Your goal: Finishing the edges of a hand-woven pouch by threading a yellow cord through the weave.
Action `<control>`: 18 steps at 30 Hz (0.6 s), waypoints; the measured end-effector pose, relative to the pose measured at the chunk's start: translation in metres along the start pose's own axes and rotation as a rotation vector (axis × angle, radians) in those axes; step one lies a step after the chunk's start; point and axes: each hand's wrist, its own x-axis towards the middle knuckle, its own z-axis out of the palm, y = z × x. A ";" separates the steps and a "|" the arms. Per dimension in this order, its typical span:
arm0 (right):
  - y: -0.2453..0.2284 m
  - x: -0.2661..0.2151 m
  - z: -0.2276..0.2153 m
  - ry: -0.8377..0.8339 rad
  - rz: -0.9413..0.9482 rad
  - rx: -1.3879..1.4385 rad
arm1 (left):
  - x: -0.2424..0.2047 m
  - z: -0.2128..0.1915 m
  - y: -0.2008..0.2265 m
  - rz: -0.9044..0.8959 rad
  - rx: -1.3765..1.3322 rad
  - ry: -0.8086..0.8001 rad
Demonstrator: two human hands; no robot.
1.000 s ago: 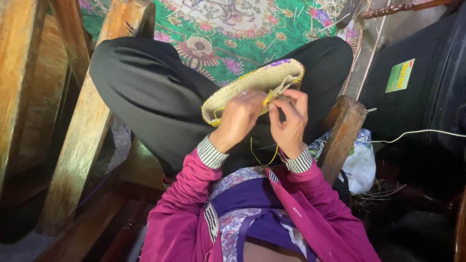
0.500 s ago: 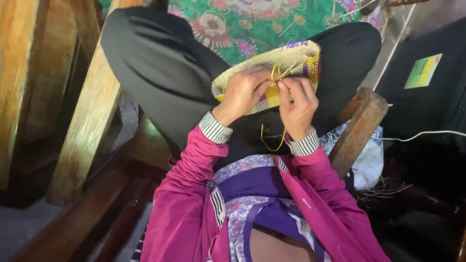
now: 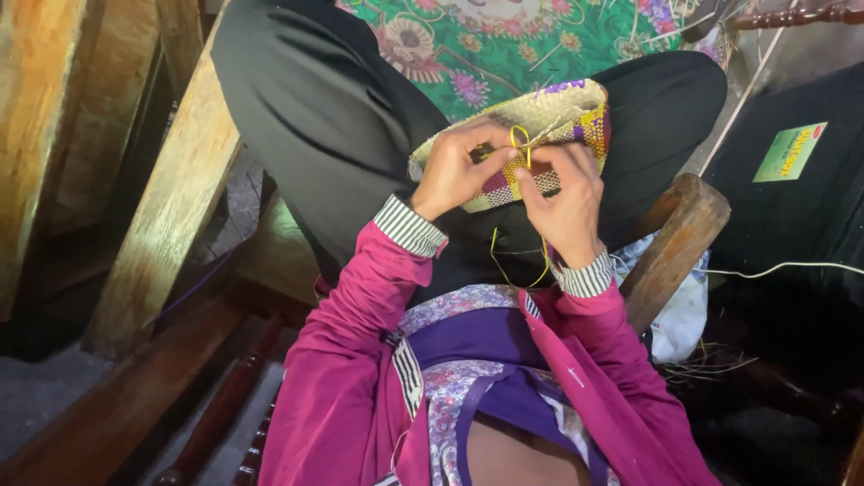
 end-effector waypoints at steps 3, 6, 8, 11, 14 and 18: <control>-0.001 -0.002 0.008 0.098 -0.061 -0.103 | 0.002 0.001 -0.006 0.029 -0.022 -0.006; 0.004 -0.003 0.014 0.153 -0.113 -0.182 | 0.004 0.000 -0.003 0.053 -0.054 -0.033; -0.001 0.001 0.012 0.167 -0.135 -0.197 | 0.005 -0.002 0.001 0.075 -0.067 -0.060; -0.006 0.004 0.011 0.183 -0.173 -0.221 | 0.003 -0.002 -0.005 0.084 -0.092 -0.090; -0.006 0.005 0.012 0.200 -0.197 -0.228 | 0.004 -0.003 -0.009 0.068 -0.118 -0.086; 0.003 0.000 0.017 0.225 -0.201 -0.251 | 0.002 -0.001 -0.017 0.023 -0.183 -0.084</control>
